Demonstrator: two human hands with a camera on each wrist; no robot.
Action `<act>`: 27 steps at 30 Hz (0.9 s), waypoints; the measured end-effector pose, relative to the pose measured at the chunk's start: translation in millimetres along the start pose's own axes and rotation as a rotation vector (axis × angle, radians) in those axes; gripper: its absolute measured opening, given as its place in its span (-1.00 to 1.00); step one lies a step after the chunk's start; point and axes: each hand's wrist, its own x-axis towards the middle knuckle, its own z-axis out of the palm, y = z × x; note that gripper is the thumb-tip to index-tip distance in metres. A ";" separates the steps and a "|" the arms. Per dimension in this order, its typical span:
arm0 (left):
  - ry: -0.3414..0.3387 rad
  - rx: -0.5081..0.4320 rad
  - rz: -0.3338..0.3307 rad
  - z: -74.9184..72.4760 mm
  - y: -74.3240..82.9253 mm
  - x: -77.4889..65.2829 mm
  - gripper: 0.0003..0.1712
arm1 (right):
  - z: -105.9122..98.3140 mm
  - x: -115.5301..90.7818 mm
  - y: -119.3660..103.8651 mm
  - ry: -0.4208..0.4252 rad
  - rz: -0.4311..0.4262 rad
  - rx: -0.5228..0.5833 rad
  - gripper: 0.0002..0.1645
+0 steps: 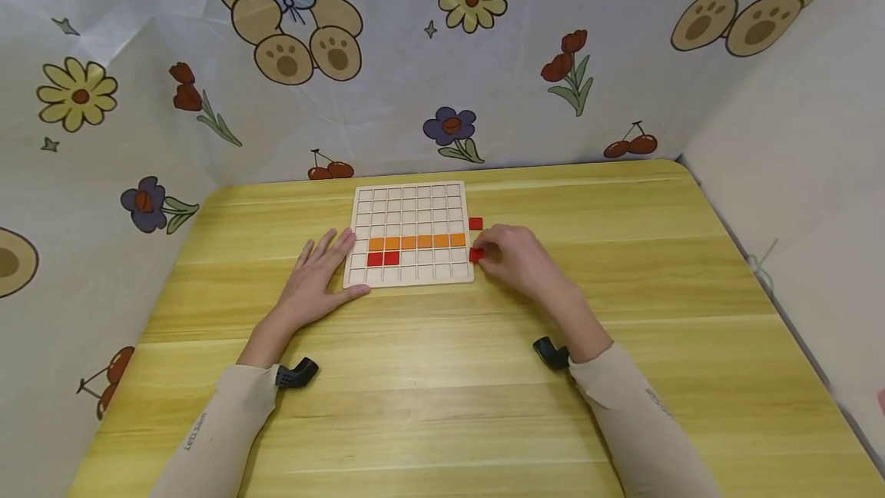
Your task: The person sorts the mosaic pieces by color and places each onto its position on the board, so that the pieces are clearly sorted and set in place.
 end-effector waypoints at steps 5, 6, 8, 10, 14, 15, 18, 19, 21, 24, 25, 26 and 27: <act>0.001 -0.008 -0.001 -0.2 -0.8 -0.7 0.23 | 5.1 15.2 -14.5 -0.013 -0.026 0.009 -0.78; 0.002 -0.007 0.000 -0.2 -1.0 -0.6 0.23 | 6.7 18.7 -17.8 -0.014 -0.037 0.013 -0.78; 0.007 -0.004 0.003 0.1 -1.5 -0.3 0.23 | 10.1 25.7 -24.4 -0.018 -0.048 0.020 -0.78; 0.011 -0.002 0.006 0.4 -1.8 0.1 0.23 | 13.6 32.2 -31.7 -0.024 -0.053 0.034 -0.75; 0.007 -0.008 0.007 1.1 -2.0 0.6 0.22 | 21.6 43.6 -45.6 -0.037 -0.049 0.057 -0.71; 0.005 -0.009 0.005 1.2 -1.9 0.8 0.22 | 23.5 46.1 -48.9 -0.039 -0.048 0.056 -0.70; 0.004 -0.008 0.000 1.4 -2.0 1.2 0.23 | 28.4 53.0 -58.0 -0.037 -0.045 0.045 -0.71; 0.003 -0.007 -0.001 1.4 -2.1 1.4 0.23 | 29.8 55.0 -60.4 -0.037 -0.041 0.042 -0.71; 0.001 -0.002 -0.003 1.5 -2.4 1.6 0.23 | 32.4 58.5 -64.8 -0.037 -0.031 0.046 -0.72; -0.001 -0.001 -0.004 1.9 -3.1 1.6 0.23 | 36.0 62.7 -69.6 -0.044 -0.024 0.063 -0.73; -0.001 0.000 -0.004 2.1 -3.4 1.6 0.23 | 37.3 63.7 -70.7 -0.048 -0.024 0.068 -0.73; -0.001 0.000 -0.006 2.2 -3.7 1.4 0.23 | 38.7 64.6 -71.4 -0.053 -0.025 0.069 -0.74; 0.000 -0.001 -0.007 2.2 -3.9 1.3 0.23 | 40.1 65.4 -72.0 -0.058 -0.027 0.069 -0.74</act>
